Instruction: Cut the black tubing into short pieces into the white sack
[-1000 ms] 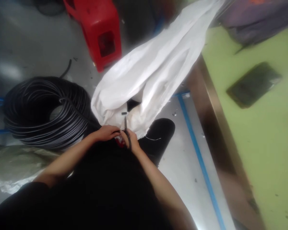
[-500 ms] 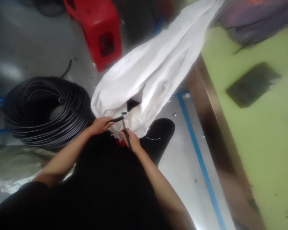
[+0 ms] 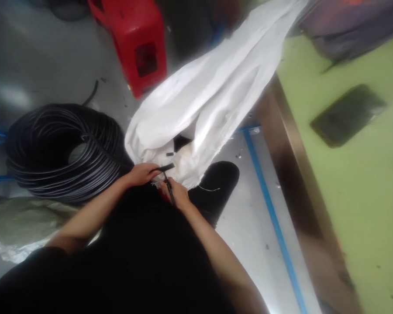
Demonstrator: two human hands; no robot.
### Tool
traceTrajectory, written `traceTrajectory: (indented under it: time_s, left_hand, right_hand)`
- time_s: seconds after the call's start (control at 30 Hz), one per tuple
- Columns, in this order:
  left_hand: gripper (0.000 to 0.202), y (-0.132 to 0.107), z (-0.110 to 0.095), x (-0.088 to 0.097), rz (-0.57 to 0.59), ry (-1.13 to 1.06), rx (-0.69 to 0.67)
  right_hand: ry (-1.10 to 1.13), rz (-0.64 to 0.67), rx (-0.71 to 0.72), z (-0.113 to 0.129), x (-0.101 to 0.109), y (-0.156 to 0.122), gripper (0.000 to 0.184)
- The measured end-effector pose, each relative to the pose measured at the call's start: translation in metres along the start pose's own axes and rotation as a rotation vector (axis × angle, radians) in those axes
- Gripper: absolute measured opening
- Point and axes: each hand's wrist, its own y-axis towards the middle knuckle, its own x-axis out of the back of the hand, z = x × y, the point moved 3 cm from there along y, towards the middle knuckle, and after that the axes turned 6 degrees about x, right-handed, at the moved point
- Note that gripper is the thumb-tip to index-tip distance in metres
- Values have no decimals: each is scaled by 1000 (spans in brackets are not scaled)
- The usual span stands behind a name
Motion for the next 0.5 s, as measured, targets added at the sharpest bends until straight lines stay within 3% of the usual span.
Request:
traceTrajectory:
  time_s: [0.23,0.5]
  left_hand:
    - [36,3,2,2,-14,-57,-21]
    - [34,-2,3,-4,29,-56,-42]
  right_hand:
    - [-11,-87,-10,-1,-1,-1,36]
    - [208,-135,-68,0,4,0,41]
